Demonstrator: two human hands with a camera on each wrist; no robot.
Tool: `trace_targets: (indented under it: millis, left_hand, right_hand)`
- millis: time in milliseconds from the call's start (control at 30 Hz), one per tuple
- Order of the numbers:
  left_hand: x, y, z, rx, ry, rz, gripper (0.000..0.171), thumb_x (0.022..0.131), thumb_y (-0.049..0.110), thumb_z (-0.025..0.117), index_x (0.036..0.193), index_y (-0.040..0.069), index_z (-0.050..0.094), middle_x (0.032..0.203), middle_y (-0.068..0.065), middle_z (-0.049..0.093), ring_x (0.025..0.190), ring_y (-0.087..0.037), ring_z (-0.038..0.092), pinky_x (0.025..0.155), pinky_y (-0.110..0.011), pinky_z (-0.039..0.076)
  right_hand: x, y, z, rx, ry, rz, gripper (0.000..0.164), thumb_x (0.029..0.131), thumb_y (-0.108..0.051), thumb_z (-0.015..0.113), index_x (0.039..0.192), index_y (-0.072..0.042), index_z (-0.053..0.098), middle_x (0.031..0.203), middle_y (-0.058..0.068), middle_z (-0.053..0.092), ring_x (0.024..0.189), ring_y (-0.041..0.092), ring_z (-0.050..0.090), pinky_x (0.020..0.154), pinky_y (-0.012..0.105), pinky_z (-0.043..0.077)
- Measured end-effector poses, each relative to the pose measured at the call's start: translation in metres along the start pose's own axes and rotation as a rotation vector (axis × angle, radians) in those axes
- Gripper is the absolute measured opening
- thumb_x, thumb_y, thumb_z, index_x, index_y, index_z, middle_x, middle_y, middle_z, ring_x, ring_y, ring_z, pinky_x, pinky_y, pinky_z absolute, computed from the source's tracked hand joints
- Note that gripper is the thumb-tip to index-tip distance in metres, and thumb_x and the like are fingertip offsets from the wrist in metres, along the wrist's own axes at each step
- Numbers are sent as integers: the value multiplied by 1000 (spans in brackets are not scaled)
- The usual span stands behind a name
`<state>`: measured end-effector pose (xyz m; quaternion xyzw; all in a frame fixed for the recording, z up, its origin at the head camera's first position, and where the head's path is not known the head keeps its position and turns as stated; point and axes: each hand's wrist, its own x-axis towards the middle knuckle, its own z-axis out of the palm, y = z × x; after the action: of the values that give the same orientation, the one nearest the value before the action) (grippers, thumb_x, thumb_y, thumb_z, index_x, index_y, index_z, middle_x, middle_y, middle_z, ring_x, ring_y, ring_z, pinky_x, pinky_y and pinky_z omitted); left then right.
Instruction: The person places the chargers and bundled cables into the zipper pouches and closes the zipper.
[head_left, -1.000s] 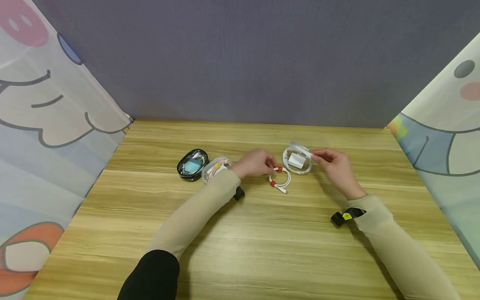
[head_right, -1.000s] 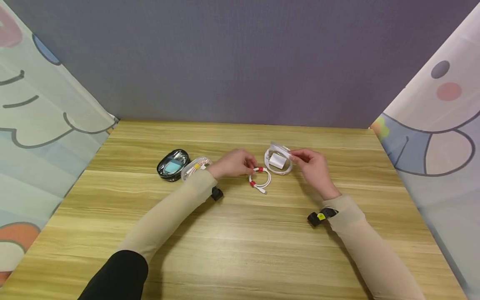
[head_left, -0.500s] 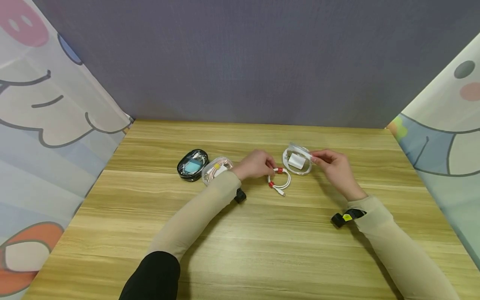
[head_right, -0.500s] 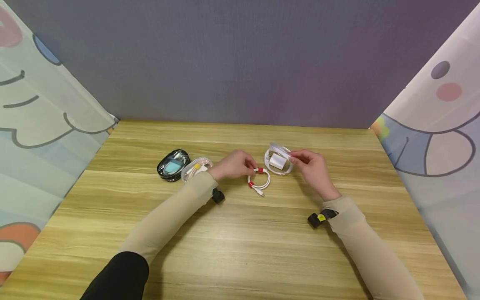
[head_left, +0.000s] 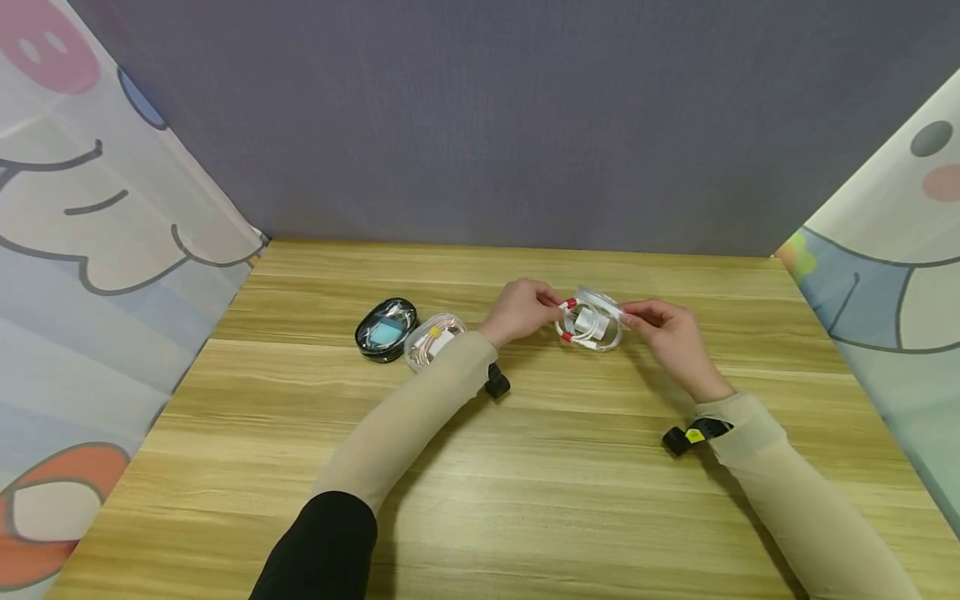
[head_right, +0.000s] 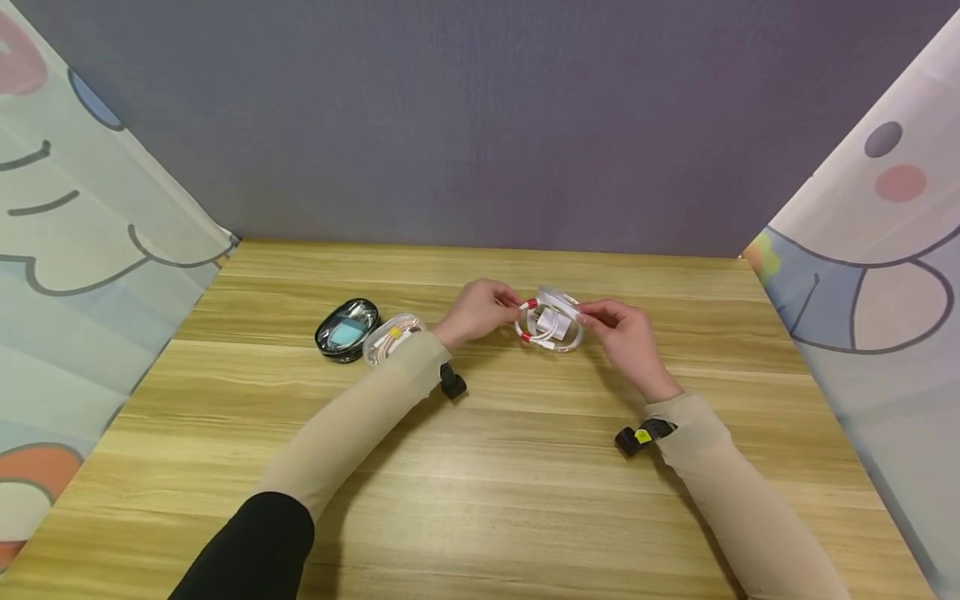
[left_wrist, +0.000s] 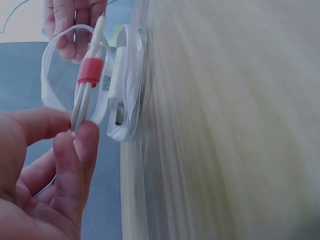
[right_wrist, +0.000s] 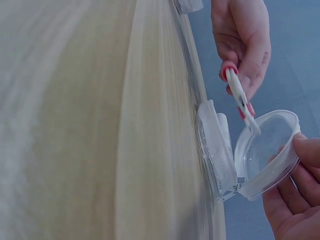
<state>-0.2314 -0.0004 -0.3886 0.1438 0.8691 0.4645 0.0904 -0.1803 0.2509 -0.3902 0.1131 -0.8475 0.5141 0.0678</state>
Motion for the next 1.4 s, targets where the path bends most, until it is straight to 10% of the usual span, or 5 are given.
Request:
trace_targets:
  millis: [333, 633, 1400]
  left_hand:
    - [12, 7, 17, -6, 69, -43, 9, 86, 24, 80, 88, 16, 75, 80, 7, 68, 73, -10, 61, 62, -24, 49]
    - [12, 4, 21, -1, -39, -6, 15, 88, 23, 78, 100, 15, 77, 91, 9, 69, 85, -8, 62, 72, -23, 50]
    - [14, 0, 15, 72, -50, 26, 13, 88, 13, 76, 101, 10, 73, 86, 5, 68, 81, -9, 62, 71, -19, 49]
  right_hand:
    - [-2, -2, 2, 24, 14, 4, 20, 94, -10, 70, 109, 3, 74, 105, 13, 72, 88, 1, 66, 76, 15, 51]
    - [-1, -3, 2, 46, 10, 23, 21, 95, -10, 69, 109, 3, 73, 105, 12, 73, 90, 3, 66, 77, 17, 52]
    - [-1, -4, 3, -4, -22, 14, 19, 96, -10, 67, 109, 4, 72, 105, 18, 71, 88, 3, 64, 76, 16, 50]
